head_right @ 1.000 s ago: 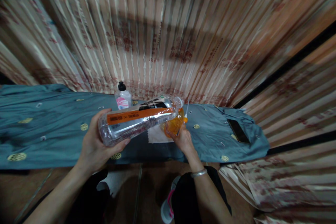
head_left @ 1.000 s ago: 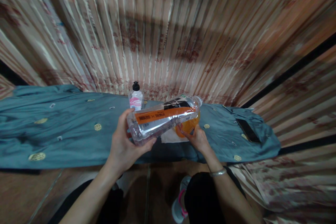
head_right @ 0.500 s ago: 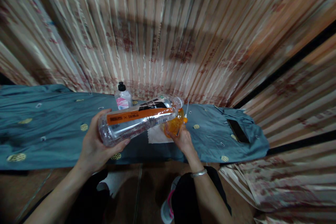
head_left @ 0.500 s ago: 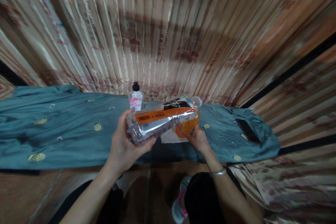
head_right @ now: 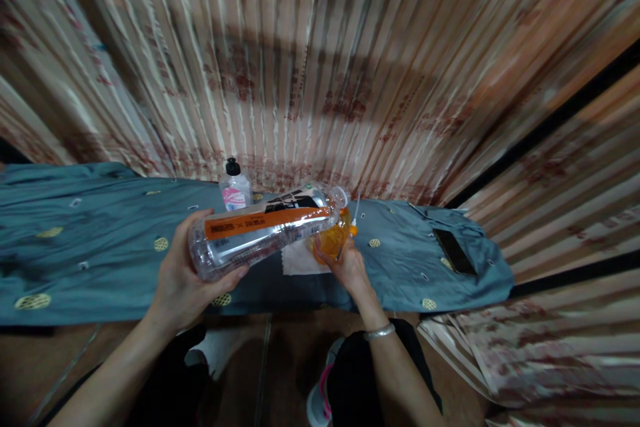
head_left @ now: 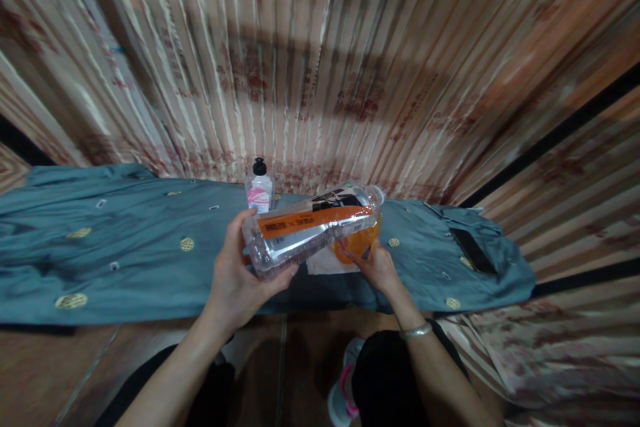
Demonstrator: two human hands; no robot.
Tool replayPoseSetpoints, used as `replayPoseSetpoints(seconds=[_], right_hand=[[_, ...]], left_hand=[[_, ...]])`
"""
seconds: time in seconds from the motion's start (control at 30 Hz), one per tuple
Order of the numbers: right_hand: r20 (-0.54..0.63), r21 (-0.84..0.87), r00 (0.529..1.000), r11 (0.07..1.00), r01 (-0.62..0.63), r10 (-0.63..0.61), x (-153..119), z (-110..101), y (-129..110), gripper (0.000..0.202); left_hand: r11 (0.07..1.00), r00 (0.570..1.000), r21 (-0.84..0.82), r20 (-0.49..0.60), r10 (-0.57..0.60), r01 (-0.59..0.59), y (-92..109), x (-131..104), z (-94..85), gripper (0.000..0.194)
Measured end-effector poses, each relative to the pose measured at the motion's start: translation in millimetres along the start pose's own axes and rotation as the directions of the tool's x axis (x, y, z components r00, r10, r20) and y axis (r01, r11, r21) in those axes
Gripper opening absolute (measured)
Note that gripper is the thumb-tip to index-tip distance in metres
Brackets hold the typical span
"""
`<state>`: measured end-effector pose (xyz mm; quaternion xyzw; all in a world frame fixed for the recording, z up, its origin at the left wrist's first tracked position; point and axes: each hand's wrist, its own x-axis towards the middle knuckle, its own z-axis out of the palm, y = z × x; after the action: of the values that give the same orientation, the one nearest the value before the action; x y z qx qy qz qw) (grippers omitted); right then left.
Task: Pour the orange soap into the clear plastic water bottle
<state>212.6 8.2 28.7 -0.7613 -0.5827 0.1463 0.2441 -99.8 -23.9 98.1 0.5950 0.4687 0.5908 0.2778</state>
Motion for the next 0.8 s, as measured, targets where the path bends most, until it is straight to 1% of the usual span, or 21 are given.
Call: replayPoseSetpoints(seconds=[0.1,0.23,0.3,0.43,0.6,0.7,0.8], right_hand=[[-0.002,0.006,1.0,1.0,-0.014,0.014,0.4,2.2,1.3,0.049],[-0.017,0.034,1.0,0.999,0.0,0.0,1.3,5.9,5.5,0.053],[-0.035,0.022,0.999,1.0,0.009,-0.008,1.6,7.4,7.6,0.049],[-0.028,0.002,1.0,1.0,0.01,-0.01,1.2,7.7,8.1,0.04],[0.004,0.009,1.0,1.0,-0.008,0.008,-0.3,3.1,3.8,0.045],[0.022,-0.01,0.999,1.0,-0.027,0.027,-0.7,1.3,3.2,0.041],[-0.001,-0.009,1.0,1.0,-0.019,0.019,-0.5,2.4,5.1,0.037]], left_hand=[[1.0,1.0,0.002,0.013,-0.001,0.001,0.5,-0.1,0.0,0.09],[1.0,1.0,0.022,0.013,0.011,-0.011,-0.5,-1.0,1.1,0.088],[0.999,0.999,0.027,0.006,0.035,-0.035,-2.2,-1.6,1.9,0.087],[0.997,0.997,0.022,0.023,0.068,-0.068,-7.2,-2.8,2.9,0.089],[0.997,0.997,0.039,0.029,0.066,-0.067,-9.0,-3.8,2.5,0.092],[0.998,0.998,0.033,0.042,0.052,-0.054,-7.0,-3.8,1.7,0.091],[1.0,0.998,0.0,0.053,0.022,-0.022,-4.8,-4.0,2.1,0.089]])
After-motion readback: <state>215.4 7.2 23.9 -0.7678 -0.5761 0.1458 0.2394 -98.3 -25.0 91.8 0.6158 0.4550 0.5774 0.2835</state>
